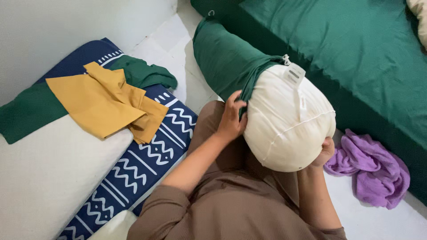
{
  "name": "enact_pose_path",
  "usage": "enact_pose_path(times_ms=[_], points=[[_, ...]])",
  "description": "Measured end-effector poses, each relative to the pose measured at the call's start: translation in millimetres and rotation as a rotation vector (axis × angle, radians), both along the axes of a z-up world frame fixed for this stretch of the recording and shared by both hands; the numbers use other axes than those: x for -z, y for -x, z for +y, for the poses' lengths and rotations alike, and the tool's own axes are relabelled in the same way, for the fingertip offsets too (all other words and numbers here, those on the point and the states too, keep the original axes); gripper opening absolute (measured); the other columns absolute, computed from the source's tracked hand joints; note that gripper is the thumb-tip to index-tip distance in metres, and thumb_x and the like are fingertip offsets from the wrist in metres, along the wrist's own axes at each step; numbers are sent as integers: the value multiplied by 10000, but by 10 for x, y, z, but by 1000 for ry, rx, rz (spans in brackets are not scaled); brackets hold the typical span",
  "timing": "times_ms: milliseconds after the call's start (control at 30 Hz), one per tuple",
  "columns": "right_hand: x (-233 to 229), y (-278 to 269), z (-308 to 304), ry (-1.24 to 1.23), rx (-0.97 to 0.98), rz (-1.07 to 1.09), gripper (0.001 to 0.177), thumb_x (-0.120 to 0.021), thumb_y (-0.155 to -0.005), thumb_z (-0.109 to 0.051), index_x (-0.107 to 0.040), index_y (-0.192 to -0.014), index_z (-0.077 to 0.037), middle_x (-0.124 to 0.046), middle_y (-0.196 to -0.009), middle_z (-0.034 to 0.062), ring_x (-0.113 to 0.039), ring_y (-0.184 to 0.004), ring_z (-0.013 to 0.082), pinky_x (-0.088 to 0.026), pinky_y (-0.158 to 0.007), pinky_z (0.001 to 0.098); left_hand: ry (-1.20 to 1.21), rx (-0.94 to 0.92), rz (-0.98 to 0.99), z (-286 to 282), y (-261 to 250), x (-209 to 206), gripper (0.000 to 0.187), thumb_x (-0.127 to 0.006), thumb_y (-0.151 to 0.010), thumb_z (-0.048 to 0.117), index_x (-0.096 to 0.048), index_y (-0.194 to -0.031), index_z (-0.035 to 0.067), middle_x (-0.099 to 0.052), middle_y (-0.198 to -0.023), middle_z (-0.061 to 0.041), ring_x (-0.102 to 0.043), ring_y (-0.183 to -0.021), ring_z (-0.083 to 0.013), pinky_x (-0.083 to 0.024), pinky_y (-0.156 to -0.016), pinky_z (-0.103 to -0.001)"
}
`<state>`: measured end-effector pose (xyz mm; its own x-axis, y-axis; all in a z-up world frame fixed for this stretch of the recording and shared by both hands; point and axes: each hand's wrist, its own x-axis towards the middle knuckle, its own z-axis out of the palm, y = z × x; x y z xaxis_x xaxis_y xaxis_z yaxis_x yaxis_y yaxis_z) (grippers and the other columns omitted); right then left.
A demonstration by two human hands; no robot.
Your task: The person sits on the floor and stuffs a white pillow insert into a green pillowcase. They pull the drawstring to close the opening, then adjust and smooth the pillow to ensure the insert is fully inside.
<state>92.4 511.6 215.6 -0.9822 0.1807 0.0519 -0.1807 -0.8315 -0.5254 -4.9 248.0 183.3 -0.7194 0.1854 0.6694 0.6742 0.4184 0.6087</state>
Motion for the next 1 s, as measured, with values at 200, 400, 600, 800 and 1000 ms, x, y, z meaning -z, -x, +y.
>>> enact_pose_path(times_ms=[200,400,600,800,1000], points=[[240,-8,104,40,85,13,651,-530,-893,-254,-536,-1464,58,-610,-1406,221,-601,-1297,361,-456,-1221,478,138,-82,-204,-91,-23,395,457,-637,-860,4,-504,-1270,155,-471,-1452,-257,-543,-1211,-468,-467,-1013,-482],[351,-105,76,107,204,-168,603,-483,-895,-266,-565,-1424,10,-628,-1439,195,-622,-1330,358,-487,-1191,503,-100,-248,-576,-2,929,773,356,-572,-994,191,-520,-1338,118,-645,-1212,-225,-650,-1053,-423,-512,-893,-462],[281,-81,63,44,263,-195,568,-392,-1007,-331,-557,-1434,6,-615,-1467,185,-605,-1346,361,-477,-1181,497,-186,-340,-554,412,919,1385,615,-670,-859,262,-416,-1348,-11,-480,-1333,-292,-459,-1257,-430,-363,-1095,-493],[378,-93,96,19,222,-164,554,-389,-1055,-304,-526,-1474,32,-587,-1506,187,-587,-1384,344,-464,-1215,477,-753,-156,-1400,635,170,864,747,-615,-917,307,-182,-1500,136,-458,-1422,-247,-510,-1261,-398,-437,-1079,-499],[189,-41,44,-39,185,-183,591,-374,-1059,-342,-478,-1517,16,-552,-1541,177,-546,-1420,342,-431,-1231,479,-957,-133,-1362,627,358,688,684,-504,-973,332,-204,-1567,172,-496,-1476,-182,-544,-1257,-331,-457,-1050,-474]])
